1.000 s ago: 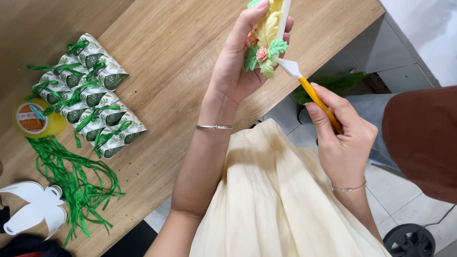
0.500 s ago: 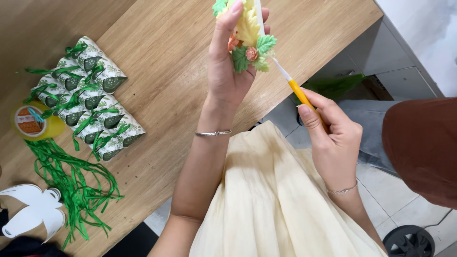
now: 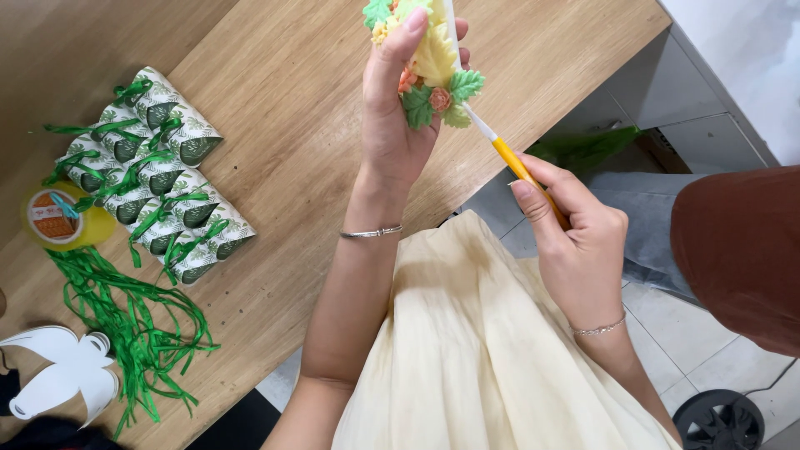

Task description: The person arranges small flower- and leaf-shaped wax pieces on a white candle to form a floral decoration, pressing them with a small spatula tool. They also scoop green wax pieces from a melting pot with a ladle and dip the spatula into a cup of water between presses.

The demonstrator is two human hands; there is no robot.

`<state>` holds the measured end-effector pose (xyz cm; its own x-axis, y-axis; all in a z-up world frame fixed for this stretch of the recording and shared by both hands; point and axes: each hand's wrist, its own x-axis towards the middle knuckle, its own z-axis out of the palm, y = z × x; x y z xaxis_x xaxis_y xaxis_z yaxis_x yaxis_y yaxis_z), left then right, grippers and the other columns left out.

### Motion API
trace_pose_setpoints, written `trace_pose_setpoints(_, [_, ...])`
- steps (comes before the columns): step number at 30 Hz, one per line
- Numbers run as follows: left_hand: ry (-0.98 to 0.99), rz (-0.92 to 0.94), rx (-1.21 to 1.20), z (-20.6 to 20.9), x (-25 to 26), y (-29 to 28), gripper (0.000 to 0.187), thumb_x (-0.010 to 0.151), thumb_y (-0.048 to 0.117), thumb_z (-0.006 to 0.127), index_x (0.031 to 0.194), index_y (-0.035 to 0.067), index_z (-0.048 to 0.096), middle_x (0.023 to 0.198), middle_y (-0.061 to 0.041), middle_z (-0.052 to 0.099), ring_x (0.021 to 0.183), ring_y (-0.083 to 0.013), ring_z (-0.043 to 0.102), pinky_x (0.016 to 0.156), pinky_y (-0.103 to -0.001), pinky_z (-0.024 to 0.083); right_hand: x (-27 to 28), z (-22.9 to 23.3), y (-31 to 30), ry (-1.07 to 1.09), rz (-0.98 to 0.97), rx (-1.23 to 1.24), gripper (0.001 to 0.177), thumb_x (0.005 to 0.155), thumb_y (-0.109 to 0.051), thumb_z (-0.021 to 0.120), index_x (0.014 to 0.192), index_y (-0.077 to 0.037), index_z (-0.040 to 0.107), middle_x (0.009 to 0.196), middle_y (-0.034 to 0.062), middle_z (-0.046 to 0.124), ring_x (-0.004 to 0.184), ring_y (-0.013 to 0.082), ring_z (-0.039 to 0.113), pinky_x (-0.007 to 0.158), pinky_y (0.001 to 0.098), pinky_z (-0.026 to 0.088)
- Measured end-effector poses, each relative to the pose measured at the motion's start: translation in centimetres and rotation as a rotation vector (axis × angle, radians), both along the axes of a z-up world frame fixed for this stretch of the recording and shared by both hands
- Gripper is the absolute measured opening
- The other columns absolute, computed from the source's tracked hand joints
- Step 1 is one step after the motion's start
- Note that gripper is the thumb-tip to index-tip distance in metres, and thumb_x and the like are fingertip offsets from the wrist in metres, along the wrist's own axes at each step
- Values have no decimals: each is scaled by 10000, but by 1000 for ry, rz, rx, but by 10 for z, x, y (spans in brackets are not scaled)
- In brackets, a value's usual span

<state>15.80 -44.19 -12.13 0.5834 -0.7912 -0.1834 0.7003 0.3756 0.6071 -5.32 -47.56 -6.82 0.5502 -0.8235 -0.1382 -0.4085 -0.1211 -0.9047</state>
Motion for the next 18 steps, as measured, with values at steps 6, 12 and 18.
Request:
trace_pose_setpoints(6, [-26,-8,18,0,1,1,400,1015,306,684,1262,7,584,1141,-154,693,952,-204,679,841,-364,586,2,4,-1,62,7,-44,254,1016,-155,748,1257,-72,746,660,7,519,610,32,402,530,218,338])
trace_pose_setpoints(12, [46,-13,11,-3,2,1,408,1010,312,676,1270,11,585,1151,-149,696,966,-198,689,859,-352,588,1,5,-3,68,7,-100,248,1018,-145,746,1253,-70,735,678,-3,579,596,25,434,529,217,368])
trace_pose_setpoints(18, [251,-37,-47,-17,7,3,397,1018,325,690,1276,37,600,1142,-132,703,942,-189,704,844,-306,614,1,-4,-6,69,-29,-88,232,1035,-152,738,1255,-78,739,677,3,557,589,38,412,520,230,339])
